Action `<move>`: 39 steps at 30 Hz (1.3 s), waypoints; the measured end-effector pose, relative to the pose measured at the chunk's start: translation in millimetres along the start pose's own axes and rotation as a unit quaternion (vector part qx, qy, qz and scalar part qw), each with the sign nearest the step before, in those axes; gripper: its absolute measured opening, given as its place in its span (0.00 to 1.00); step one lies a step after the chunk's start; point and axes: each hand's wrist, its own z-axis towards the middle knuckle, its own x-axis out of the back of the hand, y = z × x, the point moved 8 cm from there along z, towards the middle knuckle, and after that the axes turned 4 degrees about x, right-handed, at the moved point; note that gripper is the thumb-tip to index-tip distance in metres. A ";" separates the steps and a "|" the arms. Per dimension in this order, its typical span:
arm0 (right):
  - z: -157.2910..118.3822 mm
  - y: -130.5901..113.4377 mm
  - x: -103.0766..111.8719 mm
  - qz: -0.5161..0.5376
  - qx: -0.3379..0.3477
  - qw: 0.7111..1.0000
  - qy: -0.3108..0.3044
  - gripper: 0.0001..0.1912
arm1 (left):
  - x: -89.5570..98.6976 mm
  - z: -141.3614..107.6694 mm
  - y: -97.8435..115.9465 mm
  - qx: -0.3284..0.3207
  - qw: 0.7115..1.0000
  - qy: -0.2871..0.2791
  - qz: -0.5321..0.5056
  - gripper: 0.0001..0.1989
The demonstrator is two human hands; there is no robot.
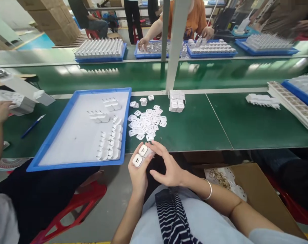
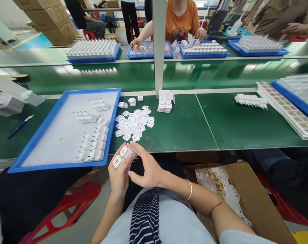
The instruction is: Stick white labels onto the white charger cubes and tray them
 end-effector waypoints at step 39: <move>26.7 19.5 84.2 0.073 -0.203 0.974 0.068 0.13 | -59.8 6.0 15.8 0.039 0.970 -0.240 -0.001 0.24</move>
